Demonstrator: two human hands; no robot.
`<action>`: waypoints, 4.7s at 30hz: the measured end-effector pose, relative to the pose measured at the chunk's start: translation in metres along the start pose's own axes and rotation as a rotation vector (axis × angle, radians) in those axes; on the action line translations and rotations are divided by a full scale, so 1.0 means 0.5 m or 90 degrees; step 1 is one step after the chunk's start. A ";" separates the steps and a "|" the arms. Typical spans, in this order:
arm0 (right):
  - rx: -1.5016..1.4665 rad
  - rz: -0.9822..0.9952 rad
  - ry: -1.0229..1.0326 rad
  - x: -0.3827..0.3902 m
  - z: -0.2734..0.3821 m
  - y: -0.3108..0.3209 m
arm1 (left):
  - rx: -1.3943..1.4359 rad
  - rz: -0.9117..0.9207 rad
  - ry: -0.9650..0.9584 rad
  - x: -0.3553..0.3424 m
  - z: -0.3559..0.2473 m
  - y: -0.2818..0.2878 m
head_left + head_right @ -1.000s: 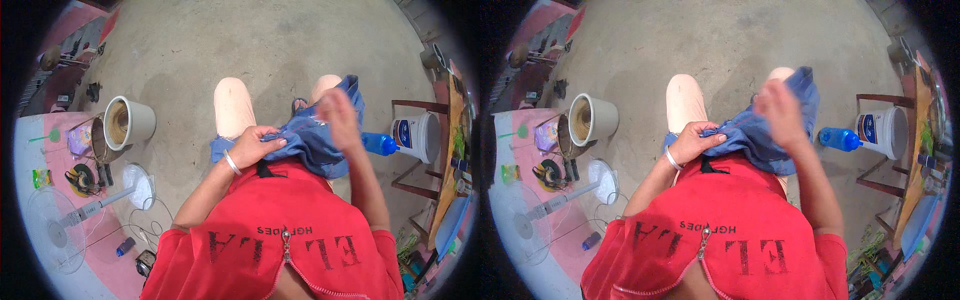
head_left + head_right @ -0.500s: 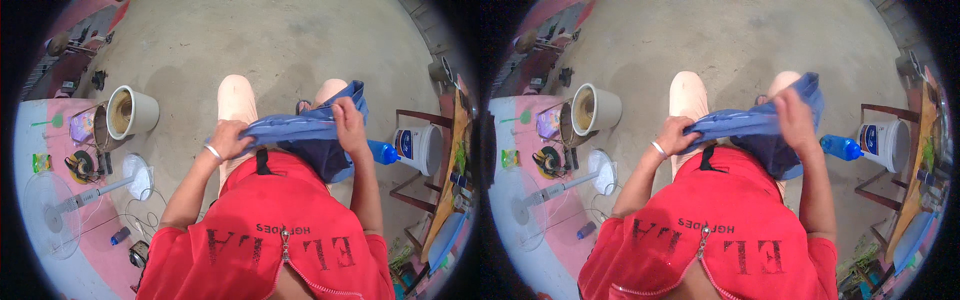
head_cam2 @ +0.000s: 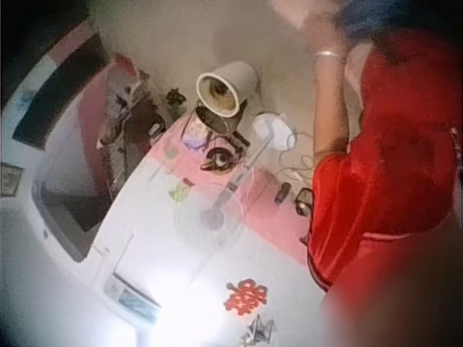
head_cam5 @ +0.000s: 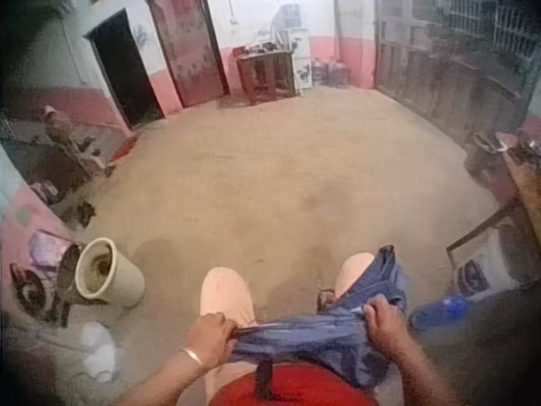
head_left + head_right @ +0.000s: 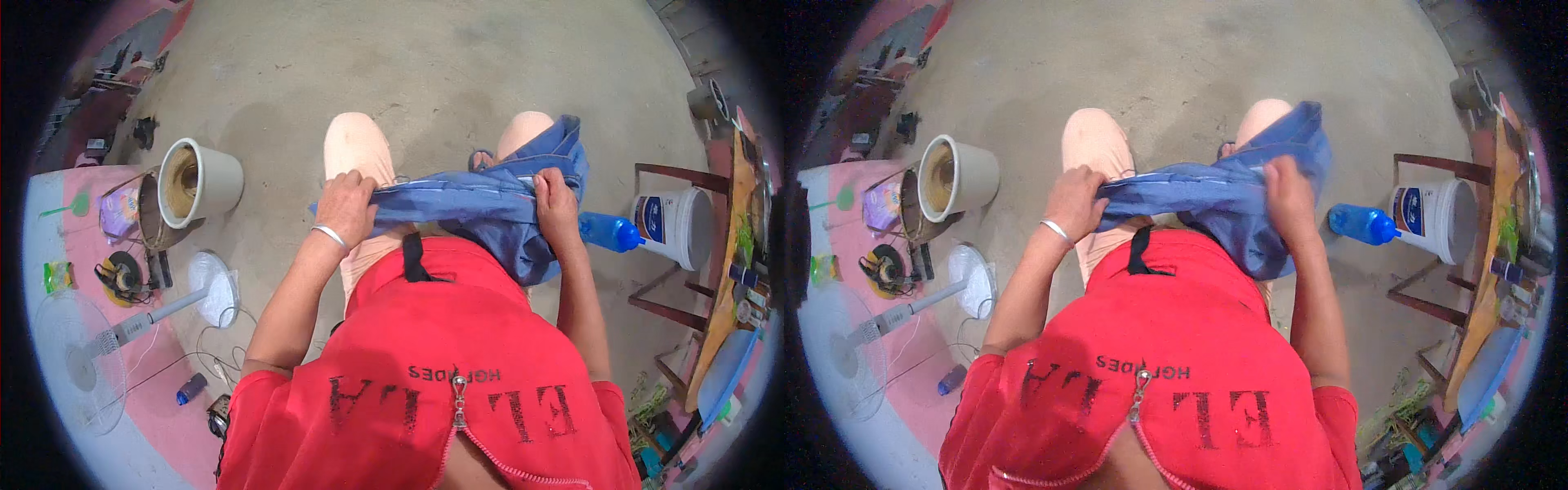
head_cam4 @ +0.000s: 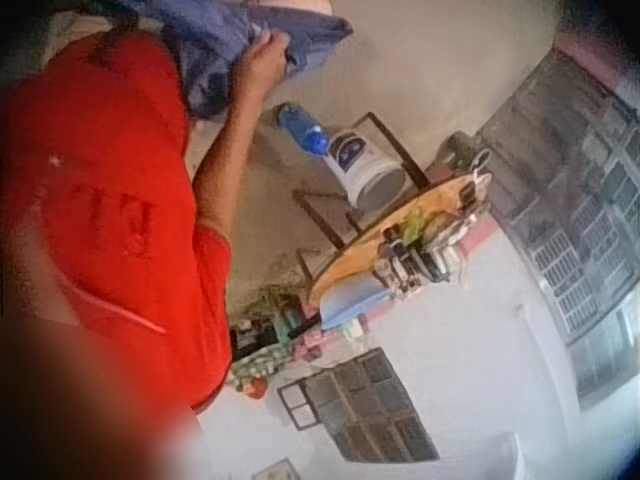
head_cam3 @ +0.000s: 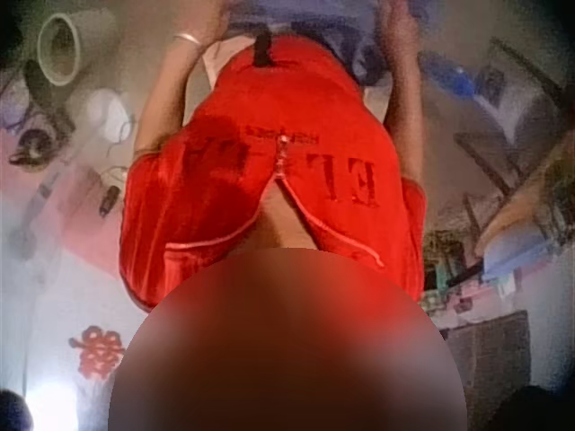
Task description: Manually sewing a denim garment using a needle and thread.
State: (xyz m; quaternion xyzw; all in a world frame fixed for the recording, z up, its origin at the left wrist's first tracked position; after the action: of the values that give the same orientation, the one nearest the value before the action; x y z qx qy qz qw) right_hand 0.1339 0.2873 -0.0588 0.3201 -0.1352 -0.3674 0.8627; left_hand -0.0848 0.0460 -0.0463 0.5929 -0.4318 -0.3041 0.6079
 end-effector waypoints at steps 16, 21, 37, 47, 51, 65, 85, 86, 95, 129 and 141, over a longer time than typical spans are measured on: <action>-0.218 -0.147 0.000 -0.002 -0.015 0.041 | 0.410 0.021 -0.036 -0.100 -0.193 -0.057; -0.322 -0.207 -0.007 -0.003 -0.013 0.079 | 0.677 0.201 -0.035 -0.103 -0.216 -0.094; -0.153 -0.007 0.077 0.020 0.185 0.108 | 0.914 0.202 0.048 -0.101 -0.221 -0.106; 0.063 0.122 0.231 0.027 0.239 0.035 | 0.979 0.192 0.041 -0.098 -0.220 -0.087; 0.074 0.152 0.252 0.023 0.242 0.025 | 0.949 0.186 0.034 -0.095 -0.219 -0.085; 0.117 0.151 0.243 0.019 0.254 -0.023 | 0.903 0.189 0.023 -0.091 -0.228 -0.066; -0.228 0.438 -0.007 -0.005 0.165 -0.065 | 1.033 0.265 -0.057 -0.083 -0.227 -0.089; -0.248 0.444 -0.022 -0.003 0.161 -0.067 | 1.032 0.265 -0.057 -0.083 -0.226 -0.088; -0.336 0.493 -0.073 0.003 0.134 -0.094 | 1.059 0.276 -0.056 -0.080 -0.227 -0.093; 0.017 0.413 0.168 -0.011 0.238 -0.107 | 0.924 0.165 0.054 -0.061 -0.184 -0.074; -0.251 0.473 -0.097 -0.015 0.161 -0.103 | 1.070 0.233 0.117 -0.054 -0.175 -0.087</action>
State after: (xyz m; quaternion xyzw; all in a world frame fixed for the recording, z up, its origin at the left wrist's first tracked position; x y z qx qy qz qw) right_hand 0.0631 0.2292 -0.0313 0.0502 -0.2319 -0.0732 0.9687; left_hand -0.0131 0.1050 -0.0869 0.7892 -0.5512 0.2680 0.0399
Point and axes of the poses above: each hand's wrist, its own x-axis away from the middle knuckle, its own y-axis out of the back of the hand, z = x × y, the point moved 9 cm from there along -x, towards the middle knuckle, and after that the axes turned 10 degrees about -x, right-handed, at the moved point
